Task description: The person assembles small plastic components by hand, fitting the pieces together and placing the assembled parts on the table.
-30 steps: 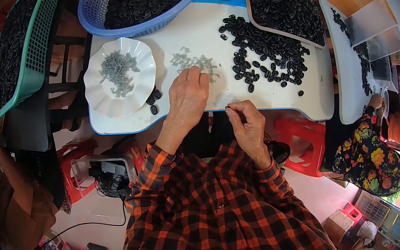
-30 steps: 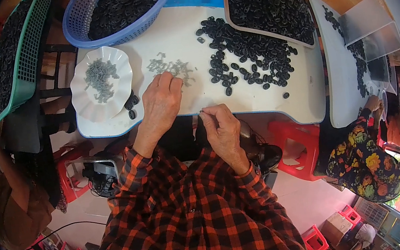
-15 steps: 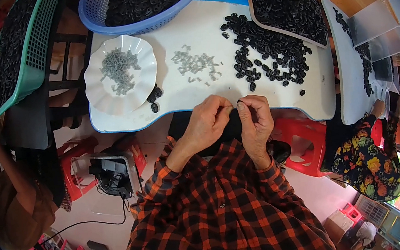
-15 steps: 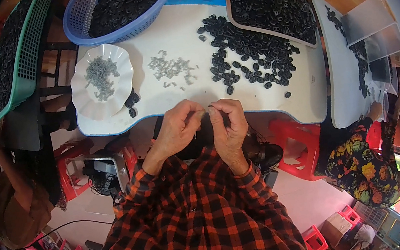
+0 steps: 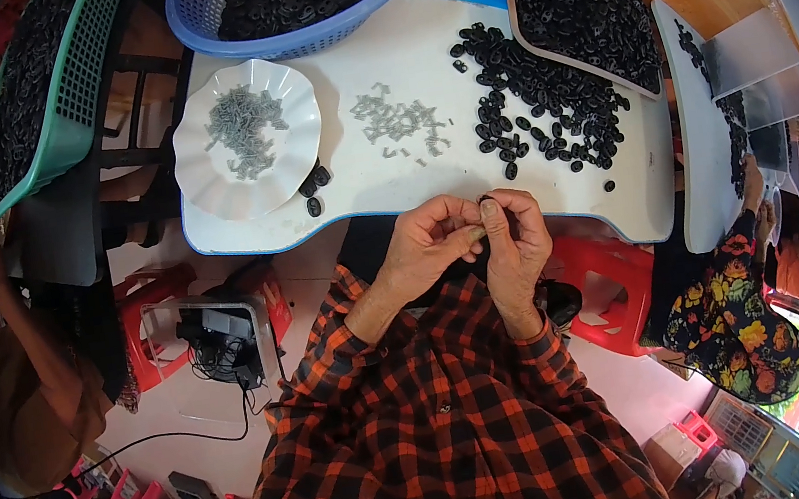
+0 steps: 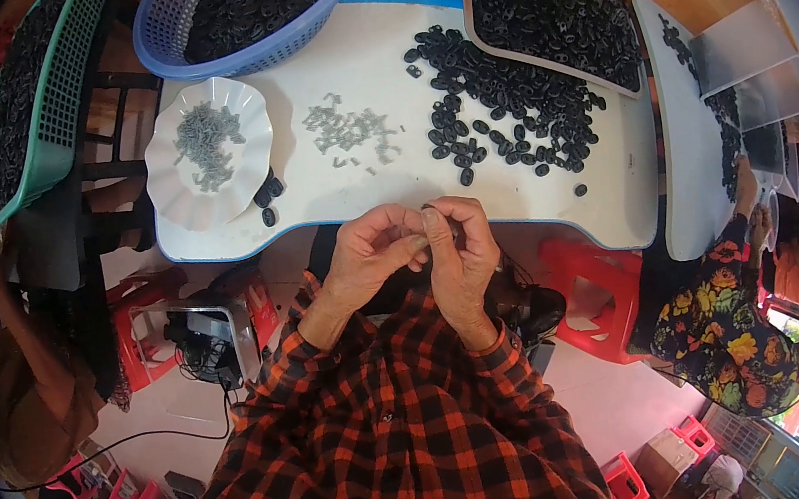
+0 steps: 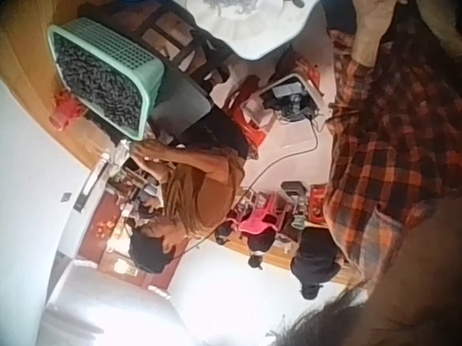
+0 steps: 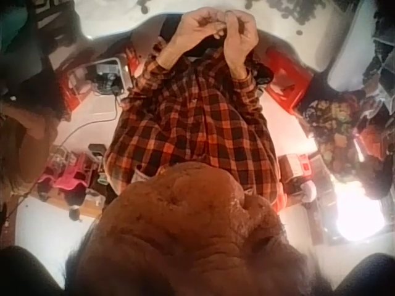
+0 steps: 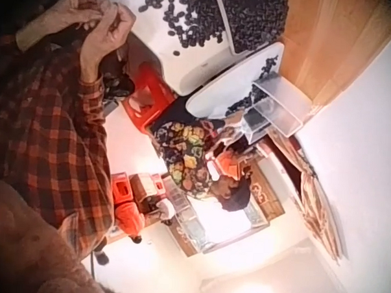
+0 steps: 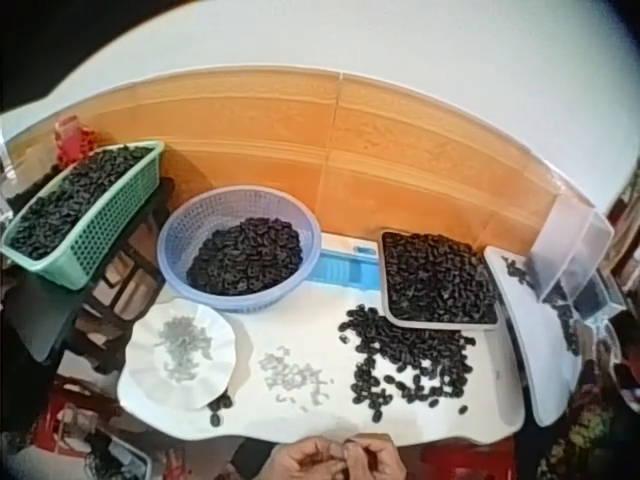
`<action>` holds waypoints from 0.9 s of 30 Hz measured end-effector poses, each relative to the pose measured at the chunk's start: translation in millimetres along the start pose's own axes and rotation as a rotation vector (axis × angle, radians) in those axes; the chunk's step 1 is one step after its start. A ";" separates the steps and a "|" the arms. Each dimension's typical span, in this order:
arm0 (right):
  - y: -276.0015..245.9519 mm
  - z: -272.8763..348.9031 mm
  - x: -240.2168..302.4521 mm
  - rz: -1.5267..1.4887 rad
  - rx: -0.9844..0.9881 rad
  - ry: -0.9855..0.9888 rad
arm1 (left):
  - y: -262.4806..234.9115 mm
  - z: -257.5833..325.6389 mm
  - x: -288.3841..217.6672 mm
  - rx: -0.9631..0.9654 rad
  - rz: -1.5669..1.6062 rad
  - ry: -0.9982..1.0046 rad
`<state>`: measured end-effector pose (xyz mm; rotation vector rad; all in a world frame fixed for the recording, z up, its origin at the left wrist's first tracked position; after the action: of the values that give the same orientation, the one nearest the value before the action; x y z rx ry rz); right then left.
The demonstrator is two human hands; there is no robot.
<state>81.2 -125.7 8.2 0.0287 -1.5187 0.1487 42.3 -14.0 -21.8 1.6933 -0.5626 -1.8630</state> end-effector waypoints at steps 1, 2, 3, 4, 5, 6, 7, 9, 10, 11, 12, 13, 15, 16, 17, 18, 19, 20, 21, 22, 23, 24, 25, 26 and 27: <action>-0.6 -0.2 0.0 0.001 -0.001 0.001 | 0.2 -0.2 0.3 0.001 0.001 -0.001; -1.4 -0.6 -0.5 -0.027 0.000 0.015 | 0.5 -1.0 -1.2 0.017 -0.051 0.055; -2.1 -1.0 -0.9 -0.054 0.001 0.029 | 0.9 -1.6 -2.6 0.033 -0.102 0.111; -2.1 -0.9 -0.1 -0.054 0.000 0.030 | 0.3 -1.5 -2.4 0.033 -0.102 0.109; -1.4 -0.8 1.2 -0.073 0.014 0.046 | -0.7 -1.2 -2.8 0.034 -0.158 0.125; -0.8 -0.7 1.6 -0.091 0.028 0.061 | -1.2 -1.0 -3.0 0.035 -0.215 0.141; -0.9 -0.6 1.2 -0.091 0.026 0.062 | -0.9 -1.5 -2.3 0.036 -0.215 0.139; -1.0 -0.7 -0.2 -0.143 0.027 0.081 | -0.1 -2.3 -2.1 0.027 -0.264 0.171; -1.4 -0.7 -1.7 -0.144 0.027 0.081 | 0.8 -2.9 -1.8 0.027 -0.266 0.171; -1.9 -0.6 -4.6 -0.202 0.030 0.108 | 2.2 -3.4 -2.3 0.030 -0.257 0.189; -2.0 -0.5 -6.5 -0.260 0.034 0.134 | 3.2 -3.5 -2.9 0.034 -0.248 0.208; -2.1 -0.9 -6.8 -0.260 0.033 0.134 | 3.5 -3.7 -2.7 0.035 -0.248 0.208; -2.2 -1.2 -7.5 -0.326 0.039 0.146 | 3.8 -3.7 -2.4 0.024 -0.279 0.207; -2.0 -1.0 -6.1 -0.327 0.040 0.146 | 4.0 -3.3 -2.4 0.023 -0.279 0.208; -1.3 -0.7 -4.1 -0.348 0.053 0.167 | 4.2 -2.8 -2.8 0.017 -0.299 0.223; -0.8 -0.4 -3.3 -0.369 0.065 0.188 | 4.3 -2.4 -3.1 0.011 -0.319 0.238; -1.0 -0.6 -4.4 -0.369 0.066 0.188 | 5.0 -2.1 -3.0 0.011 -0.319 0.239; -1.8 -1.2 -6.8 -0.361 0.055 0.192 | 5.2 -1.8 -3.6 -0.009 -0.362 0.260; -2.4 -1.5 -8.1 -0.353 0.044 0.197 | 5.2 -1.3 -4.4 -0.028 -0.404 0.282; -2.2 -1.4 -7.6 -0.353 0.045 0.197 | 5.1 -1.1 -4.7 -0.029 -0.405 0.282; -1.8 -1.3 -6.6 -0.348 0.050 0.207 | 4.6 -1.0 -5.4 -0.041 -0.411 0.281; -1.5 -1.0 -6.3 -0.344 0.055 0.216 | 3.9 -1.0 -5.8 -0.053 -0.417 0.281; -2.3 -0.9 -6.4 -0.344 0.054 0.216 | 4.1 -1.1 -5.9 -0.052 -0.417 0.280; -3.3 -0.8 -6.8 -0.327 0.059 0.214 | 4.2 -1.3 -6.1 -0.054 -0.416 0.283; -4.3 -0.7 -6.8 -0.311 0.064 0.211 | 4.3 -1.3 -6.3 -0.056 -0.416 0.287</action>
<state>82.1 -130.4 1.7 0.2903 -1.2807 -0.0482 44.4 -13.1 -14.4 2.1110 -0.0409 -1.8299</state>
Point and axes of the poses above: each hand's wrist, its own z-axis away from the middle knuckle, its own y-axis out of the palm, x = y × z, the point moved 3 cm from there along -z, towards the middle knuckle, and after that the axes turned 6 degrees about y, right-handed, at the moved point
